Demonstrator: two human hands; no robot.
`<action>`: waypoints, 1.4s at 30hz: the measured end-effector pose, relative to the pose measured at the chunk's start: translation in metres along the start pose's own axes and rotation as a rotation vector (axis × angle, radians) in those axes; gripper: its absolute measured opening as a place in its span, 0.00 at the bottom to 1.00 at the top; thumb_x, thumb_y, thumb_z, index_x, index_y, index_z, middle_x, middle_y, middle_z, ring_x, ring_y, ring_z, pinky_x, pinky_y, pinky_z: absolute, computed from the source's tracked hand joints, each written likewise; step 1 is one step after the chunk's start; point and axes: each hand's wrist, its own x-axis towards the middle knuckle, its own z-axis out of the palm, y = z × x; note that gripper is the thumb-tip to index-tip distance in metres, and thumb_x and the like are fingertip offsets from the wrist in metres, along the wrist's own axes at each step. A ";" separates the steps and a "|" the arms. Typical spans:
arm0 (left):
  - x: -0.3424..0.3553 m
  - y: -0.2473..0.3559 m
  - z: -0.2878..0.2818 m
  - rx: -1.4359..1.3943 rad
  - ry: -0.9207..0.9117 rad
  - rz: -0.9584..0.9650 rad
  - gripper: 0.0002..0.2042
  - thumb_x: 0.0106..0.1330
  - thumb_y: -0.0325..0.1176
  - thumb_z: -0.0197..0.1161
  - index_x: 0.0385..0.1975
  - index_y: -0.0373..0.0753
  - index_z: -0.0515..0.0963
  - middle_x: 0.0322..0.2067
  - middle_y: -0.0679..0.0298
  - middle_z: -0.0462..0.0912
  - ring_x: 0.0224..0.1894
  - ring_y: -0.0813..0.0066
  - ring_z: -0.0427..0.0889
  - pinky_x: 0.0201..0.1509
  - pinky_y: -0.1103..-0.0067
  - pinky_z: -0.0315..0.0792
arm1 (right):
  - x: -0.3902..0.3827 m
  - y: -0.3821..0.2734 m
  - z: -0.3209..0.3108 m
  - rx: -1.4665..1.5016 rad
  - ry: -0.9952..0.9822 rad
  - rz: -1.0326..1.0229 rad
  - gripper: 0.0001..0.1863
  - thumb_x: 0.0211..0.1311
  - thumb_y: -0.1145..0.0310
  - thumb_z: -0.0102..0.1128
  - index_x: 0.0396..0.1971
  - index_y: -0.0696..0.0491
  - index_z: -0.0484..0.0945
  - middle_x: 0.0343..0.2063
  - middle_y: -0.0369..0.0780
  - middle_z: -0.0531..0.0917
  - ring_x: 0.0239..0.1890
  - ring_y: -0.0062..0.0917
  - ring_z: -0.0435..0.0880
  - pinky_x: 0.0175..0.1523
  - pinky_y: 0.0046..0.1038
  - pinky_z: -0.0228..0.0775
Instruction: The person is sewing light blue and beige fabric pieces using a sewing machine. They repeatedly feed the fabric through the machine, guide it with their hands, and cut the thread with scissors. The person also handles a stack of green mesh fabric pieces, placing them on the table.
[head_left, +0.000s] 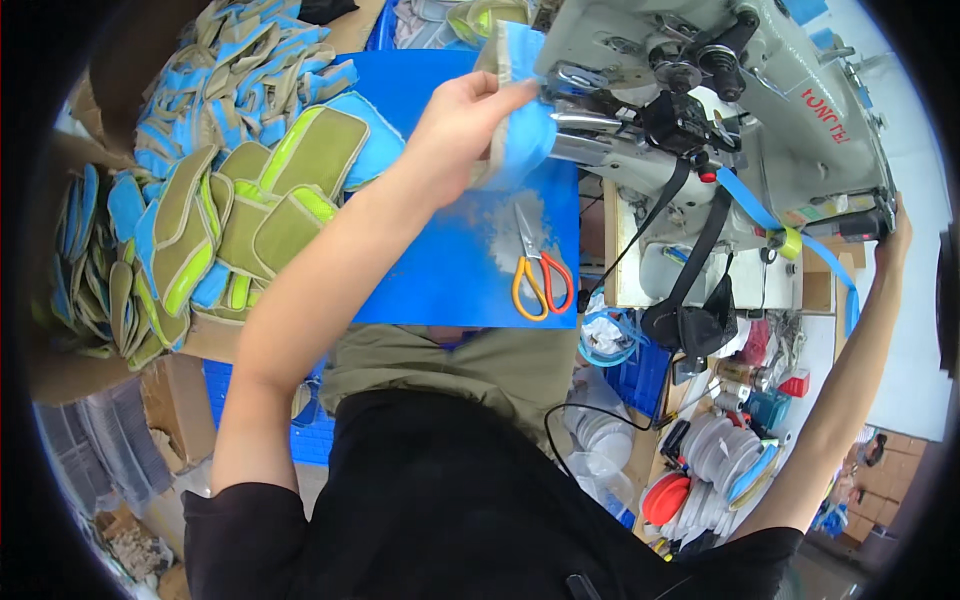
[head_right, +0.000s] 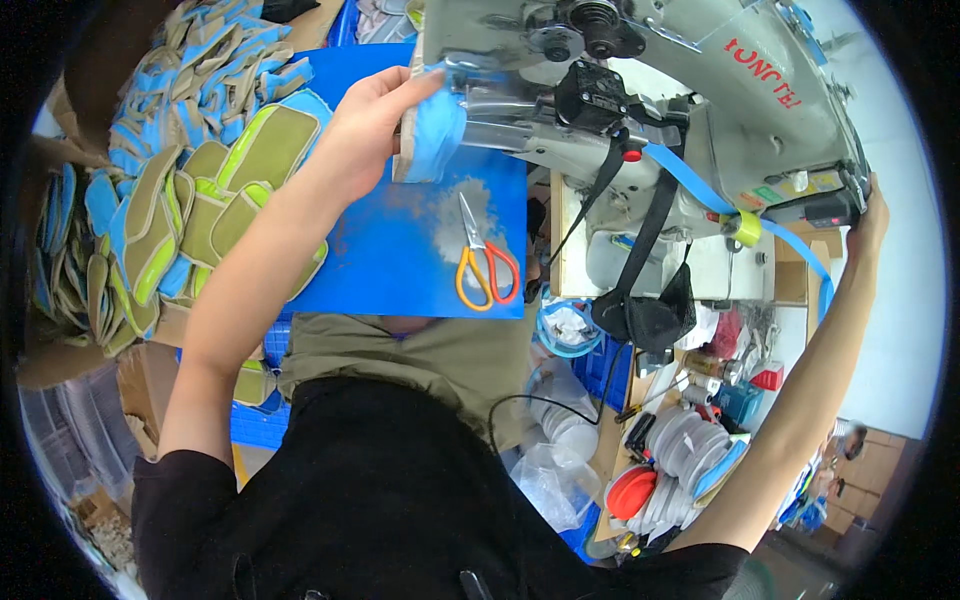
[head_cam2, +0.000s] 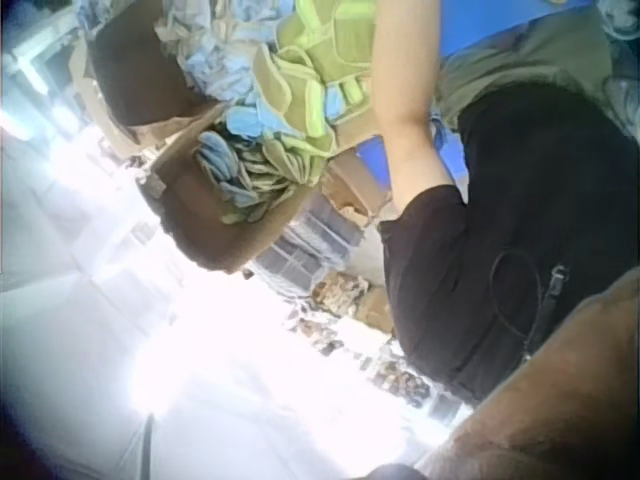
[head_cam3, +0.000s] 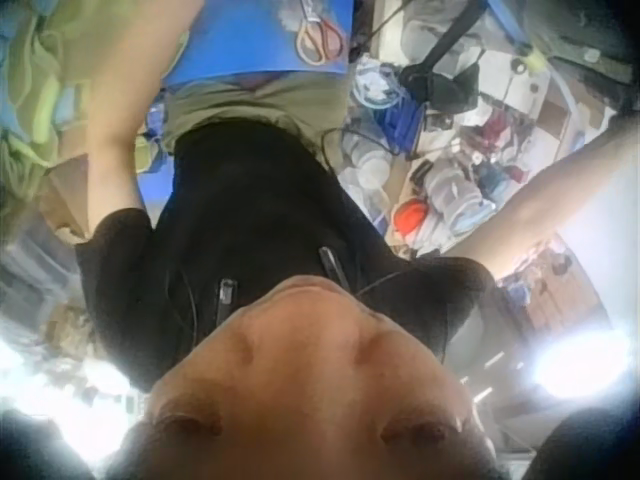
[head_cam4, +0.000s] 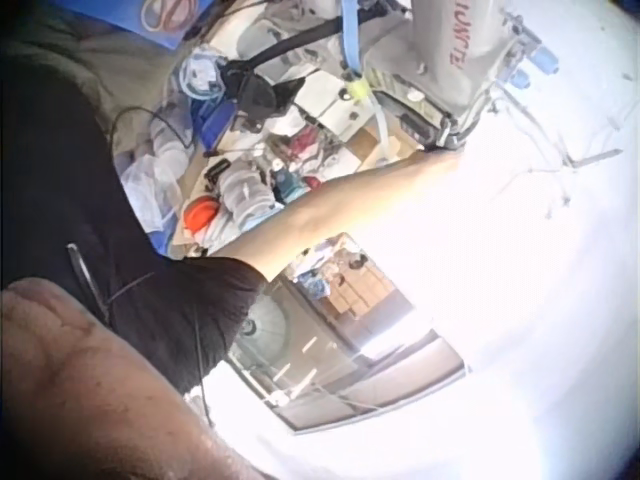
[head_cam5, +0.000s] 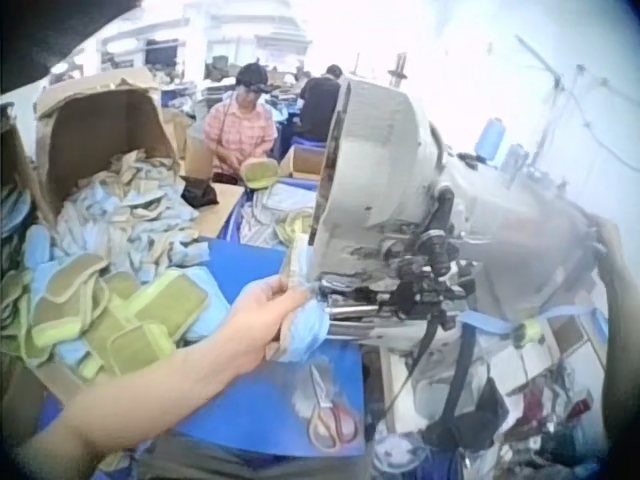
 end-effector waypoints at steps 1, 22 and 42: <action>-0.003 -0.003 -0.005 -0.012 -0.007 0.038 0.12 0.72 0.38 0.67 0.46 0.37 0.78 0.37 0.67 0.85 0.37 0.82 0.85 0.42 0.78 0.81 | -0.014 0.018 0.012 0.104 0.062 -0.037 0.22 0.77 0.56 0.55 0.51 0.61 0.82 0.47 0.42 0.87 0.46 0.27 0.86 0.55 0.30 0.76; -0.094 -0.062 -0.062 -0.317 0.173 0.051 0.10 0.71 0.29 0.68 0.49 0.35 0.79 0.40 0.64 0.88 0.39 0.82 0.86 0.42 0.80 0.81 | -0.515 0.159 0.345 -0.653 -0.704 -0.144 0.37 0.54 0.73 0.76 0.65 0.58 0.69 0.46 0.49 0.81 0.44 0.42 0.85 0.50 0.37 0.79; -0.102 -0.049 -0.100 -0.631 0.009 -0.162 0.19 0.73 0.35 0.61 0.60 0.33 0.77 0.53 0.54 0.85 0.54 0.63 0.84 0.63 0.66 0.76 | -0.511 0.055 0.368 -0.137 -0.757 0.112 0.26 0.57 0.62 0.80 0.52 0.52 0.79 0.16 0.31 0.74 0.21 0.15 0.70 0.29 0.24 0.64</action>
